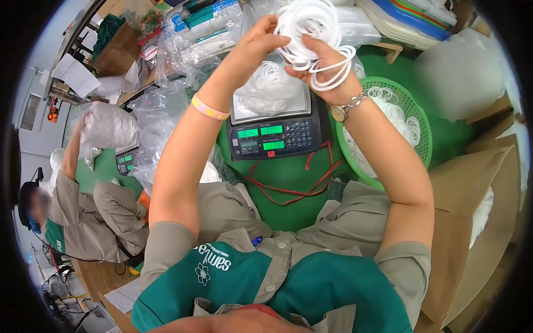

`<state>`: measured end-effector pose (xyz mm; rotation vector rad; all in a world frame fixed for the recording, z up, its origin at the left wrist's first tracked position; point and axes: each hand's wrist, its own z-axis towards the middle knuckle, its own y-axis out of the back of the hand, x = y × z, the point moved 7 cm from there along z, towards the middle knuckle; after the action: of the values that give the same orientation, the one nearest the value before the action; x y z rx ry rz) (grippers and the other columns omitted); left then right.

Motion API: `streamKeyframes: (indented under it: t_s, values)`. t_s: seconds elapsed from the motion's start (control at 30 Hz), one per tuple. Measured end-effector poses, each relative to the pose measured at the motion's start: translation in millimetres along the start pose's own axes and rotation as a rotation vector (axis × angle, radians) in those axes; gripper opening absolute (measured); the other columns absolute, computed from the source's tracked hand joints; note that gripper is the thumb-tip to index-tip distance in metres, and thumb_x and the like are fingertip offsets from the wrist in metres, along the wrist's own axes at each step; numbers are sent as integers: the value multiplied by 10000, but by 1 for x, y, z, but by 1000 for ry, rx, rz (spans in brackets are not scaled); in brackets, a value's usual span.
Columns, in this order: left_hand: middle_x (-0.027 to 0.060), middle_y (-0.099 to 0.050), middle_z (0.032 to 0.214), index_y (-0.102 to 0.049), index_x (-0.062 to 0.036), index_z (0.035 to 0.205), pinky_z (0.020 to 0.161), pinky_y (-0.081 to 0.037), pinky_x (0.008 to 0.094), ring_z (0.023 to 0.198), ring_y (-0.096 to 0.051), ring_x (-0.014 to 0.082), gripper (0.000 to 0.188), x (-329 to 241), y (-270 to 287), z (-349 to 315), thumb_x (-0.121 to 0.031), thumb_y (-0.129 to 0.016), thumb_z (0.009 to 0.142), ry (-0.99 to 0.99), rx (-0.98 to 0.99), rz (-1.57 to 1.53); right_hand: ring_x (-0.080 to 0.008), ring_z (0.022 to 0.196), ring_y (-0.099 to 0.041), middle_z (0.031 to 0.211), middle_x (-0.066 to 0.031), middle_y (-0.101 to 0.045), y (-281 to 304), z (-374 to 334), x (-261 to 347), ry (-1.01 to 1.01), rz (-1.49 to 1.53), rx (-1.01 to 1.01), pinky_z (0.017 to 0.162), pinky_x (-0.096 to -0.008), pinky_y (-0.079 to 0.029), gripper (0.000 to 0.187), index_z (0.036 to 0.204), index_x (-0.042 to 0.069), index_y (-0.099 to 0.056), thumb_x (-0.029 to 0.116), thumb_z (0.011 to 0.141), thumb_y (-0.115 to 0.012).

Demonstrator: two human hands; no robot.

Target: Weighing white plastic or rubber rings on a digital scale and placing them into clear plastic bags.

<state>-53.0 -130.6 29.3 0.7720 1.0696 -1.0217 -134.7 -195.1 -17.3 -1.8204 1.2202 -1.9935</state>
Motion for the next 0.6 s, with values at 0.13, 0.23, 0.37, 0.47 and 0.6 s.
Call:
streamKeyframes:
  t_s: [0.13, 0.23, 0.37, 0.47, 0.6]
  values:
    - [224, -401, 1223, -546, -123, 1073, 970, -251, 446, 1178, -345, 335, 428, -19, 44, -5, -300, -614, 690, -344, -260, 988, -195, 755, -606, 883, -80, -606, 27, 10, 18, 70, 12, 30, 588, -280, -531, 249, 1030, 46, -511, 203, 838, -524]
    - [265, -299, 1284, -587, -184, 1039, 944, -157, 603, 1234, -217, 383, 406, -11, 83, -16, -363, -613, 675, -234, -401, 1292, -202, 764, -607, 886, -87, -603, 39, 14, 31, 112, 20, 22, 612, -291, -535, 239, 1026, 45, -512, 193, 839, -525]
    - [256, -476, 1142, -628, -127, 970, 819, -427, 381, 909, -567, 294, 363, 28, 116, -23, -353, -624, 686, 269, -161, 1008, -199, 813, -590, 937, -76, -595, 50, 22, 37, 120, -3, 19, 639, -314, -521, 264, 1057, 53, -505, 207, 843, -517]
    - [116, -634, 713, -650, -28, 874, 650, -458, 271, 689, -598, 165, 272, 59, 131, -32, -242, -626, 707, 450, -153, 732, -185, 826, -591, 938, -60, -603, 54, 21, 40, 118, -43, 31, 647, -295, -519, 260, 1047, 64, -519, 217, 837, -527]
    - [54, -590, 914, -610, -98, 1023, 867, -353, 277, 991, -470, 142, 285, 25, 125, -29, -242, -593, 778, 212, -220, 529, -187, 811, -592, 934, -71, -601, 58, 19, 41, 150, -72, 31, 645, -295, -520, 274, 1064, 51, -510, 203, 837, -524]
